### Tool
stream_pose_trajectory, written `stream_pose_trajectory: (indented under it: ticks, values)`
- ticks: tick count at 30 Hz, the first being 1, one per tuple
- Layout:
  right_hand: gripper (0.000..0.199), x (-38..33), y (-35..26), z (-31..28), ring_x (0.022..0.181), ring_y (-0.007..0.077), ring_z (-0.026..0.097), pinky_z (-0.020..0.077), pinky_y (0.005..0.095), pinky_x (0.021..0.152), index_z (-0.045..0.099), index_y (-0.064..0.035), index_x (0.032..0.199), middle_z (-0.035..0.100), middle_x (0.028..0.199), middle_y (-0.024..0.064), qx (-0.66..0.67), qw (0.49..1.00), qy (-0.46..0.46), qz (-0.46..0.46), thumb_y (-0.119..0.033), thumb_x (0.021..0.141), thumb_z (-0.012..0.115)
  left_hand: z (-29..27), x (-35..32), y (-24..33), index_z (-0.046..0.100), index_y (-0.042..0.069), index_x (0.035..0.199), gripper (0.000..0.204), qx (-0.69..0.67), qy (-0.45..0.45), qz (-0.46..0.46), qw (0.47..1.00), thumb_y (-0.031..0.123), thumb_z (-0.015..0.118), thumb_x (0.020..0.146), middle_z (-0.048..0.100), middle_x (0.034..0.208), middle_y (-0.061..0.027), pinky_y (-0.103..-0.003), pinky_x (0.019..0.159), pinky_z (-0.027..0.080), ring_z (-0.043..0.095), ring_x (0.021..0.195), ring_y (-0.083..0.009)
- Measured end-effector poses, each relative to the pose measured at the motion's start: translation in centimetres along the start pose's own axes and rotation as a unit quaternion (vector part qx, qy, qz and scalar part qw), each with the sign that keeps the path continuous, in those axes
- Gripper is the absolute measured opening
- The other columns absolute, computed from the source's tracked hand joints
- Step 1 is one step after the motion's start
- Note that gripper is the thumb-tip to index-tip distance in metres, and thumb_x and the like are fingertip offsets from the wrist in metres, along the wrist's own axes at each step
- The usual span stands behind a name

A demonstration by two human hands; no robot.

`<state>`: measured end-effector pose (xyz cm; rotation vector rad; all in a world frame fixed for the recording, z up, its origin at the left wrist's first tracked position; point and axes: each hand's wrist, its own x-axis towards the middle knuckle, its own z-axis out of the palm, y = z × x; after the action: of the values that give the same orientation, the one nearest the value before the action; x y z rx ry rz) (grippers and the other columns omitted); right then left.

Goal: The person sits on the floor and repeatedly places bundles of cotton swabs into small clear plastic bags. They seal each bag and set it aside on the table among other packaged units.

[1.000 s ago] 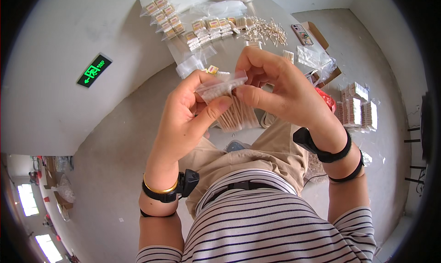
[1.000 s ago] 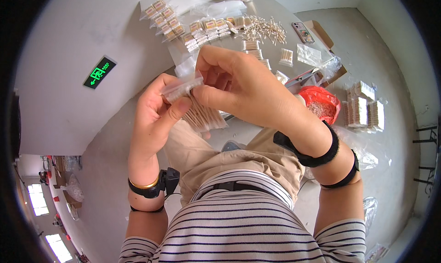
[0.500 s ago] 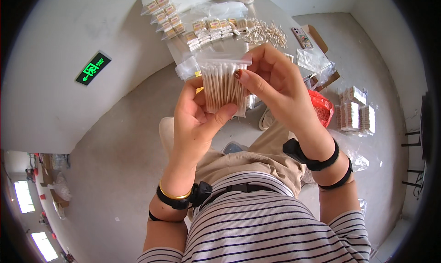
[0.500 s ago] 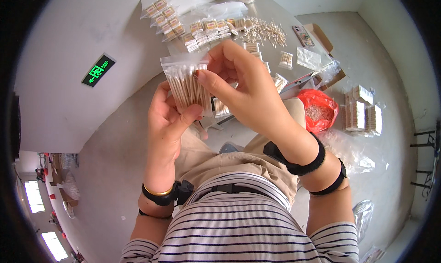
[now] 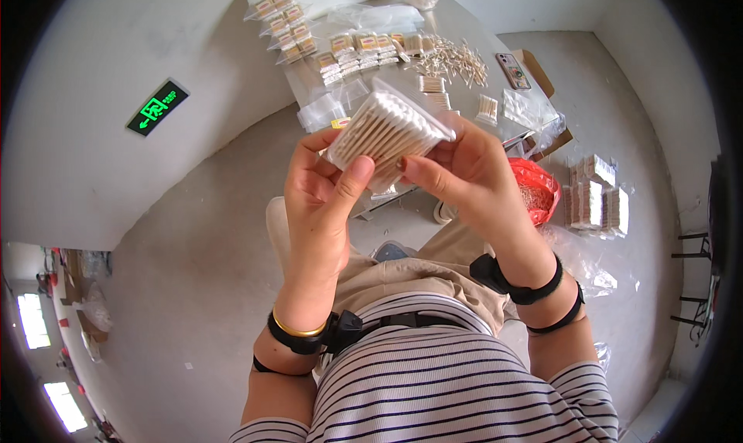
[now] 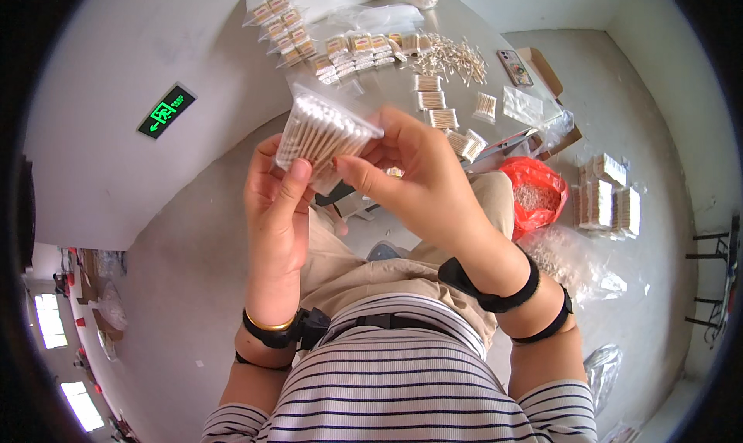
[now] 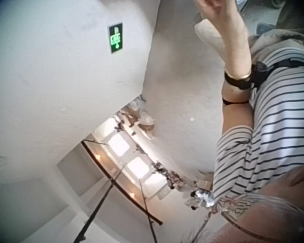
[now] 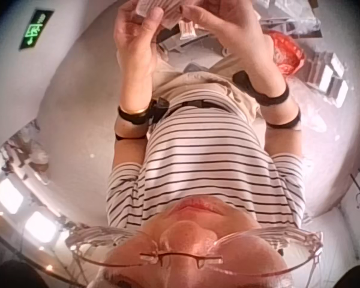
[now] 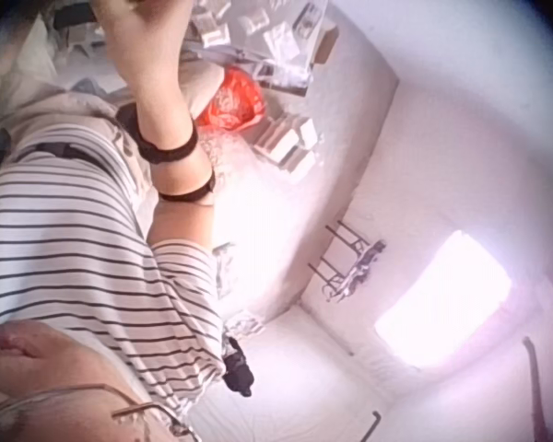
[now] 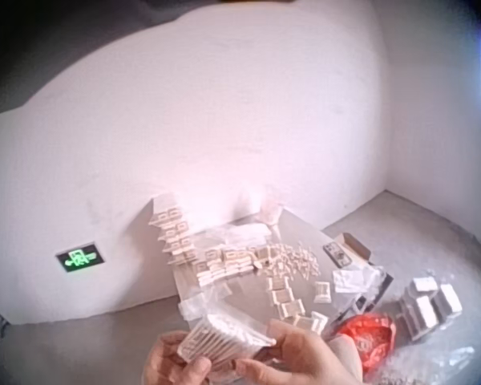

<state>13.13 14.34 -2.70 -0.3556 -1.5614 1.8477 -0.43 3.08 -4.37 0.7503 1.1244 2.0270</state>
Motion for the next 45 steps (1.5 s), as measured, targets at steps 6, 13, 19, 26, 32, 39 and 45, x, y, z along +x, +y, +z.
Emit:
stream_pose_trajectory:
  ticks: [6, 13, 19, 26, 32, 39, 45]
  values:
    - [0.032, -0.2, -0.3, -0.5, 0.088, 0.0099, 0.065, 0.0514, 0.0265, 0.079, 0.063, 0.0034, 0.106, 0.071, 0.094, 0.0060, -0.067, 0.997, -0.020, -0.019, -0.022, 0.093, 0.077, -0.3, 0.5, 1.5, 0.053, 0.001, 0.133, 0.042, 0.121, -0.014, 0.086, 0.989, 0.013, 0.071, 0.097, 0.067, 0.113, -0.0100, -0.026, 0.086, 0.053, 0.064, 0.102, -0.0116]
    - [0.037, 0.0, -0.2, -0.5, 0.088, 0.0070, 0.061, 0.0500, 0.0251, 0.076, 0.061, 0.0033, 0.120, 0.068, 0.100, 0.0024, -0.063, 0.997, -0.038, 0.033, -0.027, 0.100, 0.068, 0.0, 0.0, 2.1, 0.047, -0.001, 0.142, 0.055, 0.173, -0.054, 0.131, 0.975, 0.009, 0.073, 0.095, 0.066, 0.113, -0.0119, -0.029, 0.093, 0.052, 0.064, 0.105, -0.0139]
    - [0.028, -0.5, 0.7, 1.4, 0.099, 0.0101, 0.064, 0.0536, 0.0282, 0.085, 0.061, 0.0014, 0.121, 0.069, 0.109, 0.0038, 0.112, 0.993, -0.019, 0.036, -0.020, 0.104, 0.062, 0.9, -0.3, 1.5, 0.048, -0.002, 0.142, 0.061, 0.096, -0.028, 0.178, 0.979, 0.007, 0.078, 0.090, 0.066, 0.118, -0.0120, -0.034, 0.101, 0.049, 0.064, 0.109, -0.0167]
    - [0.027, -1.2, 1.6, 1.5, 0.109, 0.0102, 0.063, 0.0489, 0.0293, 0.099, 0.059, -0.0049, 0.122, 0.068, 0.115, 0.0016, 0.192, 0.975, -0.092, 0.059, -0.006, 0.097, 0.069, -0.2, -0.6, 2.2, 0.076, 0.008, 0.112, 0.026, 0.304, -0.075, 0.238, 0.919, 0.016, 0.079, 0.088, 0.075, 0.115, -0.0073, -0.039, 0.110, 0.038, 0.071, 0.106, -0.0201]
    - [0.034, -1.2, 2.1, 0.1, 0.110, 0.0098, 0.063, 0.0501, 0.0283, 0.098, 0.059, -0.0054, 0.127, 0.068, 0.117, 0.0013, 0.209, 0.963, -0.158, 0.064, -0.006, 0.095, 0.072, -0.3, -0.5, 4.0, 0.074, 0.013, 0.118, 0.035, 0.438, -0.149, 0.318, 0.828, 0.019, 0.080, 0.084, 0.075, 0.116, -0.0027, -0.041, 0.110, 0.037, 0.070, 0.111, -0.0187]
    - [0.034, -1.1, 2.8, -0.2, 0.110, 0.0113, 0.064, 0.0509, 0.0296, 0.098, 0.061, -0.0038, 0.125, 0.069, 0.122, 0.0056, 0.217, 0.954, -0.192, 0.077, -0.006, 0.093, 0.073, -0.6, -1.8, 4.8, 0.070, 0.007, 0.118, 0.050, 0.372, -0.121, 0.346, 0.853, 0.013, 0.089, 0.073, 0.074, 0.110, -0.0047, -0.037, 0.091, 0.047, 0.070, 0.093, -0.0206]
    - [0.031, -1.2, 3.2, 0.3, 0.109, 0.0117, 0.065, 0.0518, 0.0305, 0.097, 0.064, -0.0034, 0.121, 0.071, 0.120, 0.0071, 0.237, 0.947, -0.189, 0.107, -0.005, 0.092, 0.074, -1.2, -2.6, 4.2, 0.064, 0.004, 0.119, 0.062, 0.331, -0.080, 0.362, 0.868, 0.012, 0.094, 0.066, 0.074, 0.104, -0.0063, -0.034, 0.078, 0.049, 0.067, 0.081, -0.0188]
